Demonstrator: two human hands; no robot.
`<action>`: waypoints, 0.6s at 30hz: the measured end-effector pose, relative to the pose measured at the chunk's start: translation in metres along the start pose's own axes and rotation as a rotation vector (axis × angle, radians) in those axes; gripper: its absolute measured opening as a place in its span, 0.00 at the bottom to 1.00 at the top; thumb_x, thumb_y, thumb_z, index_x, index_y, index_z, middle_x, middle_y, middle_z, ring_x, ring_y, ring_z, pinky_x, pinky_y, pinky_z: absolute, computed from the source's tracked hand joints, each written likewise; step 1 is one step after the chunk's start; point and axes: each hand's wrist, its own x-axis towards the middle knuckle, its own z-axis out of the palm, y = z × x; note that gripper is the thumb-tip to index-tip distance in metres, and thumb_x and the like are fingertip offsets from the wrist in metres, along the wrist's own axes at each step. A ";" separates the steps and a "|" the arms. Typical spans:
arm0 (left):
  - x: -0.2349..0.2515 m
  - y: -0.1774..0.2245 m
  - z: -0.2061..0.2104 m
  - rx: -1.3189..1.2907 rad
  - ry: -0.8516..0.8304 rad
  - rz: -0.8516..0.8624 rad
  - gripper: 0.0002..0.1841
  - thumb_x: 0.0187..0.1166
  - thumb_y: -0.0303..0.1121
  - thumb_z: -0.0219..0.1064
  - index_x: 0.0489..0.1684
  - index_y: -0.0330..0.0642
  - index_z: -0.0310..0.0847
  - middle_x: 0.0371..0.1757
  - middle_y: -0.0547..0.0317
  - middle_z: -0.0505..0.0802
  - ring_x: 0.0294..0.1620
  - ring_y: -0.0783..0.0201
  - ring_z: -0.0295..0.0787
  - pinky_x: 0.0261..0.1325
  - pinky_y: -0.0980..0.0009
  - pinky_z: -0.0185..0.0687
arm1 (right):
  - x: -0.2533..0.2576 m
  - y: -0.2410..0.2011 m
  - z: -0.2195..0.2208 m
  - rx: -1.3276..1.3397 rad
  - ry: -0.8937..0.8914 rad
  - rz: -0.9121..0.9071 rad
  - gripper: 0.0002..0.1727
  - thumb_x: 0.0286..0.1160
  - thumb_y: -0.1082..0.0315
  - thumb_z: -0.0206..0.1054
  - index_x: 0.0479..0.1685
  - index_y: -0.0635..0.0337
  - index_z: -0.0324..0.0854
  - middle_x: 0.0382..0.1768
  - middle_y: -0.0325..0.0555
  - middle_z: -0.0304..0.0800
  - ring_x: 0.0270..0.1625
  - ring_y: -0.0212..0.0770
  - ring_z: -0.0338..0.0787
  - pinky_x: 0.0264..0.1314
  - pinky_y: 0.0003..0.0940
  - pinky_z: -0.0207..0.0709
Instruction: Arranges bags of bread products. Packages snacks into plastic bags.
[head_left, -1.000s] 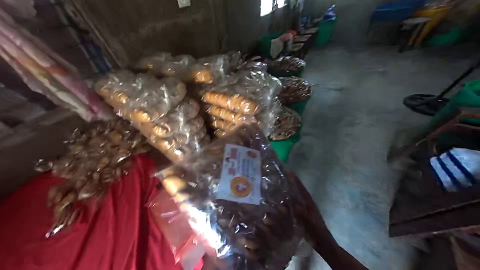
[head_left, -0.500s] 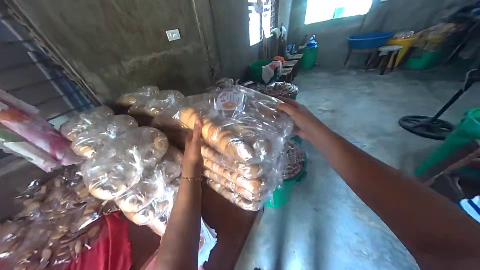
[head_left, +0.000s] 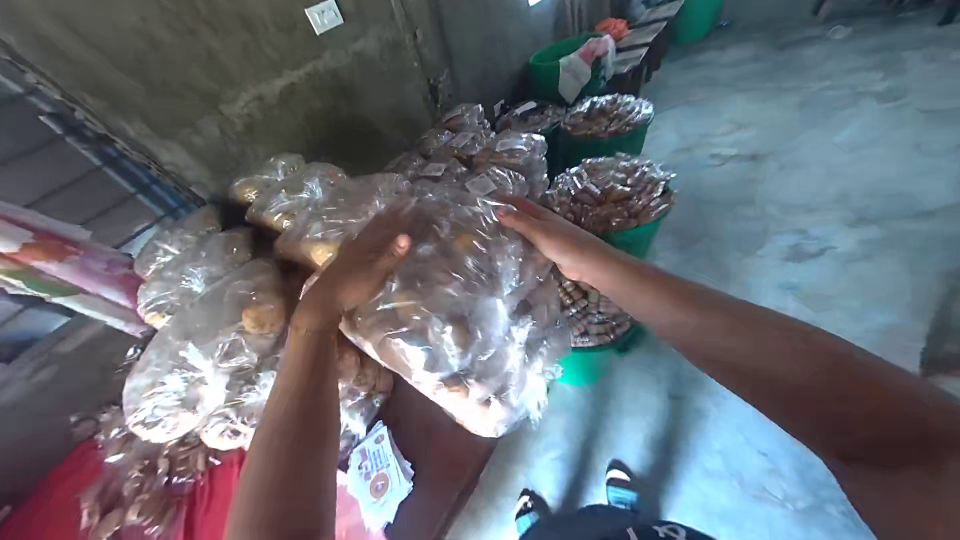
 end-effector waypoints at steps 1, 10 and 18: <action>0.005 0.000 0.005 -0.045 -0.042 0.003 0.36 0.88 0.61 0.42 0.94 0.55 0.56 0.95 0.63 0.57 0.96 0.56 0.45 0.93 0.46 0.38 | 0.001 0.008 -0.003 0.026 -0.012 -0.045 0.32 0.91 0.47 0.50 0.90 0.49 0.58 0.82 0.54 0.71 0.79 0.48 0.75 0.77 0.54 0.69; 0.021 -0.008 0.010 -0.066 -0.115 -0.131 0.50 0.77 0.75 0.43 0.95 0.48 0.50 0.96 0.64 0.54 0.95 0.68 0.45 0.94 0.63 0.43 | -0.044 0.184 0.019 -0.211 0.278 -0.624 0.54 0.73 0.26 0.50 0.87 0.64 0.64 0.87 0.64 0.63 0.90 0.60 0.60 0.89 0.62 0.53; 0.008 -0.018 0.000 -0.076 0.030 -0.388 0.35 0.91 0.41 0.41 0.87 0.19 0.43 0.87 0.38 0.65 0.85 0.77 0.59 0.83 0.84 0.54 | 0.016 0.202 0.017 -0.122 0.335 -0.827 0.46 0.74 0.29 0.55 0.79 0.58 0.76 0.77 0.62 0.77 0.78 0.56 0.78 0.83 0.51 0.68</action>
